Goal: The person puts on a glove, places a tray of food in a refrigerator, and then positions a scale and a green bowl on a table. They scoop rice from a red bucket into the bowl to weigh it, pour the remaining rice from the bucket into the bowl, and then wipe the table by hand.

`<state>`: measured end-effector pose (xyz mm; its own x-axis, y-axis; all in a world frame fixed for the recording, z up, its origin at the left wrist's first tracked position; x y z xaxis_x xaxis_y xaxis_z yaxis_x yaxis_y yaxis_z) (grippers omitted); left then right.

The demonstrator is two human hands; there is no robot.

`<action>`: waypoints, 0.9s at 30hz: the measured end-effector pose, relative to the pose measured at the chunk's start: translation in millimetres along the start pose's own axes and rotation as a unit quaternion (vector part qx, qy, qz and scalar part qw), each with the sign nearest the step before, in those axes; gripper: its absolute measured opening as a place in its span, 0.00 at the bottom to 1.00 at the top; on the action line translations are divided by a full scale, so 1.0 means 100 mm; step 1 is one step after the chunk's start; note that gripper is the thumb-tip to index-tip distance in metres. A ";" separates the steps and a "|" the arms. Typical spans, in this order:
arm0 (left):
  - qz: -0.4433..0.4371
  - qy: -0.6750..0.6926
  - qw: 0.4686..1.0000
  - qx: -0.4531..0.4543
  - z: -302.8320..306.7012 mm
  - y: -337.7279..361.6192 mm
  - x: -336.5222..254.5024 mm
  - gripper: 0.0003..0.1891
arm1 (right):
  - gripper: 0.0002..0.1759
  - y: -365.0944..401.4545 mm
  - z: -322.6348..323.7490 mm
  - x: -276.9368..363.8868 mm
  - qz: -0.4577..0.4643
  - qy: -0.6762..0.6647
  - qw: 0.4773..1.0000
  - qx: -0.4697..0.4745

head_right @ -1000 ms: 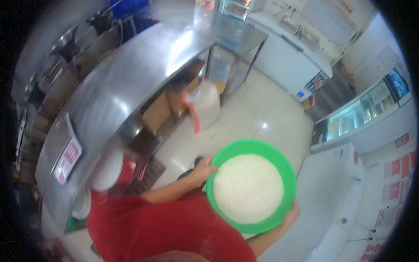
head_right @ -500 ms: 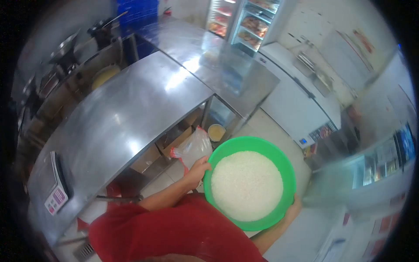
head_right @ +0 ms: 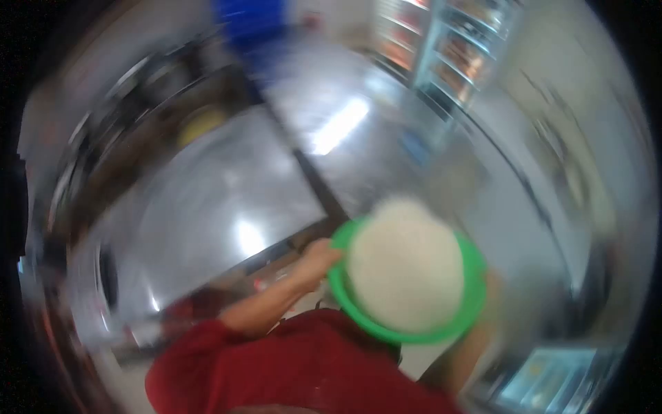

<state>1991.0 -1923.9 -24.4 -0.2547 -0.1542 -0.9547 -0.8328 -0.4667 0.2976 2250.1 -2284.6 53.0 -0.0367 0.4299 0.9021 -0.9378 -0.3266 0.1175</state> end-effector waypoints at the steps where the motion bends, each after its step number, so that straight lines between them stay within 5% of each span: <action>1: -0.023 0.103 0.994 0.017 -0.24 0.28 -0.52 0.16 | 0.13 0.02 0.05 -0.01 -0.040 -0.039 0.998 0.028; 2: -0.150 0.031 0.986 -0.061 -0.24 0.30 -0.58 0.21 | 0.12 0.02 0.07 -0.02 -0.055 -0.063 0.996 0.038; 3: -0.167 0.004 0.981 -0.100 -0.21 0.15 -0.77 0.22 | 0.10 -0.06 0.11 0.26 -0.038 -0.036 0.998 -0.043; 4: -0.145 -0.028 0.980 -0.134 -0.17 0.18 -0.83 0.22 | 0.08 0.12 0.10 0.42 -0.056 0.008 0.992 -0.110; 5: -0.049 0.134 0.985 -0.099 -0.15 0.08 -0.61 0.17 | 0.07 0.13 0.08 0.29 -0.106 -0.086 0.988 -0.076; 7: -0.022 0.147 0.984 -0.101 -0.19 -0.15 -0.85 0.14 | 0.07 -0.15 0.00 0.22 -0.118 -0.205 0.971 -0.046; 14: -0.114 0.114 0.978 -0.132 0.10 -1.14 -0.45 0.17 | 0.07 -1.11 -0.69 -0.40 -0.046 -0.228 0.967 -0.100; 27: -0.064 0.140 0.965 -0.210 0.51 -1.07 0.02 0.17 | 0.05 -1.33 -1.14 -0.43 -0.132 -0.235 0.962 -0.034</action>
<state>2054.7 -1829.7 -58.5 0.0285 -0.2734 -0.9615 -0.5605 -0.8008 0.2111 2337.1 -2163.2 -48.8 0.3510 0.0567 0.9346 -0.9139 -0.1964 0.3552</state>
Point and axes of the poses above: each hand's wrist, its own y-axis away from the middle knuckle, its own z-axis out of the back of the hand, x = y × z, the point moved 9 cm from there along -y, towards the middle knuckle, and after that the axes turned 5 degrees about -z, right-handed, at the moved point
